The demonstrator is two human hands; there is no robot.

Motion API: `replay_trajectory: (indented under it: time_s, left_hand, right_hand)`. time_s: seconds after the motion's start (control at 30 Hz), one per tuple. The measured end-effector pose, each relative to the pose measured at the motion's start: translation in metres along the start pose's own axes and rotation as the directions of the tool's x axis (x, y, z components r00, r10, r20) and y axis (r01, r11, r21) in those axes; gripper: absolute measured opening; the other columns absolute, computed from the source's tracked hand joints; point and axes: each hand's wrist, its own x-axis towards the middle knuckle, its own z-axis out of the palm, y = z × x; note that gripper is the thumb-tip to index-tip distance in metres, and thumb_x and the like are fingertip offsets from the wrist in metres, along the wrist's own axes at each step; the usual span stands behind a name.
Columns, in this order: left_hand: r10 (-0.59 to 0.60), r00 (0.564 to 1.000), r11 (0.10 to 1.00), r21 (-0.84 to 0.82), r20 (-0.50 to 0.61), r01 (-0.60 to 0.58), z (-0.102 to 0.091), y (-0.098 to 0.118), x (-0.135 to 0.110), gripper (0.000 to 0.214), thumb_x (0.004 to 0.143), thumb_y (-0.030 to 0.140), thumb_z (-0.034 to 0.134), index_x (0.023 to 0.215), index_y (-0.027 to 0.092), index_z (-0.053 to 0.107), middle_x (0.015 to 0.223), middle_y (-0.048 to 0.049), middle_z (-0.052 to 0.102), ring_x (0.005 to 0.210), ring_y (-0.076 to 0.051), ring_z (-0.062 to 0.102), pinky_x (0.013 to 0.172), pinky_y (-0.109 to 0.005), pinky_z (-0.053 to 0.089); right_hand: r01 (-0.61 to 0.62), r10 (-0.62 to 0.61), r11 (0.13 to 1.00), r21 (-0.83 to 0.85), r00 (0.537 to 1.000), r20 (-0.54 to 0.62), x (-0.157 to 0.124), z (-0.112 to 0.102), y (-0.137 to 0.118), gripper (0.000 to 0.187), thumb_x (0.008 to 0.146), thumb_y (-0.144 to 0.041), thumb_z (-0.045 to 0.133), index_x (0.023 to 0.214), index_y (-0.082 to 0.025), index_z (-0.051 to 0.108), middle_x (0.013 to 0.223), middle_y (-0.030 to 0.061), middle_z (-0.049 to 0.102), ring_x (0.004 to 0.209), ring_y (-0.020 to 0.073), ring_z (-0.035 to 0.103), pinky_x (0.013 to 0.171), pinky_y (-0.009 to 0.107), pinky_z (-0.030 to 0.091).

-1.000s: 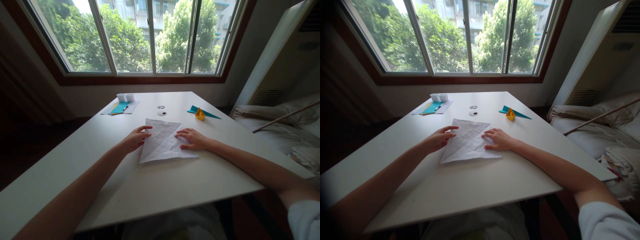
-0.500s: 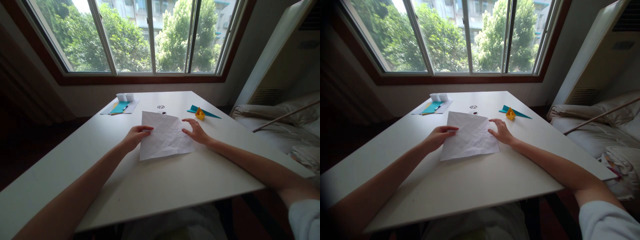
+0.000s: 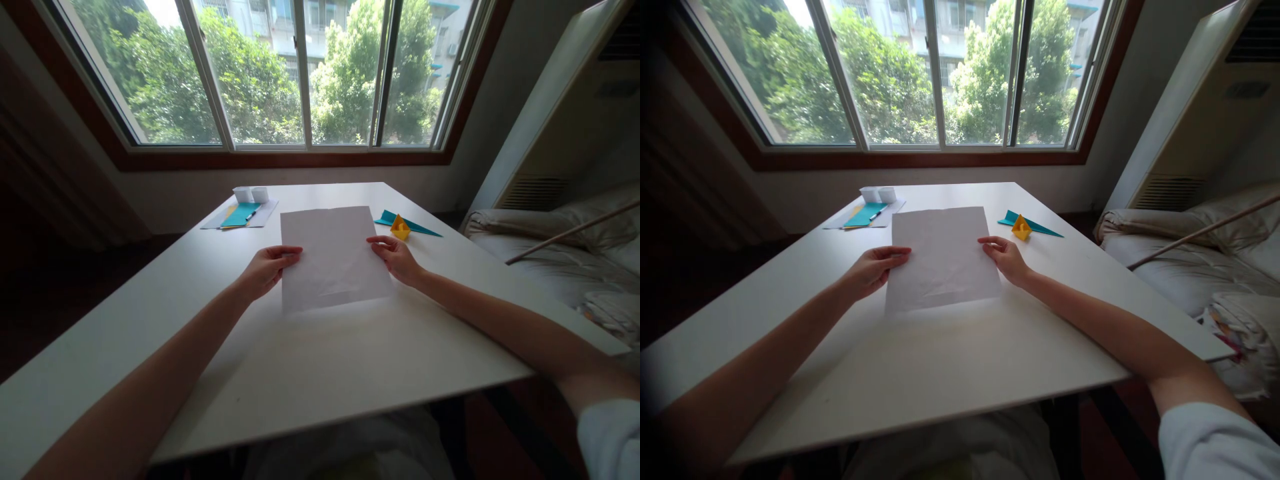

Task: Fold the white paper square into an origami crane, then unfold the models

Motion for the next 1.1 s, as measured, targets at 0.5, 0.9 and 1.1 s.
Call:
replay_trajectory:
  time_s: [0.5,0.9,1.1]
  left_hand:
    - [-0.103,0.992,0.994,-0.030,0.077,0.106,0.001,0.000,-0.003,0.026,0.062,0.005,0.071,0.088,0.011,0.069,0.080,-0.0072,0.069,0.064,-0.013,0.065,0.059,-0.020,0.055]
    - [-0.105,0.980,0.992,0.085,0.169,0.092,0.005,-0.001,-0.008,0.036,0.057,0.014,0.079,0.092,0.014,0.069,0.082,-0.0068,0.069,0.070,-0.015,0.064,0.063,-0.022,0.054]
    - [-0.086,0.987,0.995,0.067,0.137,0.078,0.009,-0.001,-0.008,0.038,0.055,0.016,0.080,0.091,0.014,0.069,0.079,-0.0058,0.069,0.066,-0.012,0.063,0.063,-0.021,0.052]
  right_hand:
    - [-0.140,0.132,0.987,0.082,0.986,0.100,-0.008,0.007,-0.010,0.027,0.056,-0.025,0.077,0.082,-0.020,0.070,0.078,0.0003,0.067,0.068,0.0107,0.059,0.069,0.026,0.047]
    - [-0.189,0.186,0.982,0.007,0.975,0.122,-0.013,0.011,-0.016,0.031,0.056,-0.022,0.077,0.086,-0.021,0.071,0.083,0.0002,0.067,0.069,0.0106,0.059,0.063,0.024,0.049]
    - [-0.174,0.172,0.985,0.003,0.977,0.128,-0.012,0.011,-0.015,0.030,0.058,-0.026,0.076,0.087,-0.022,0.070,0.079,0.0004,0.067,0.065,0.0104,0.059,0.059,0.024,0.048]
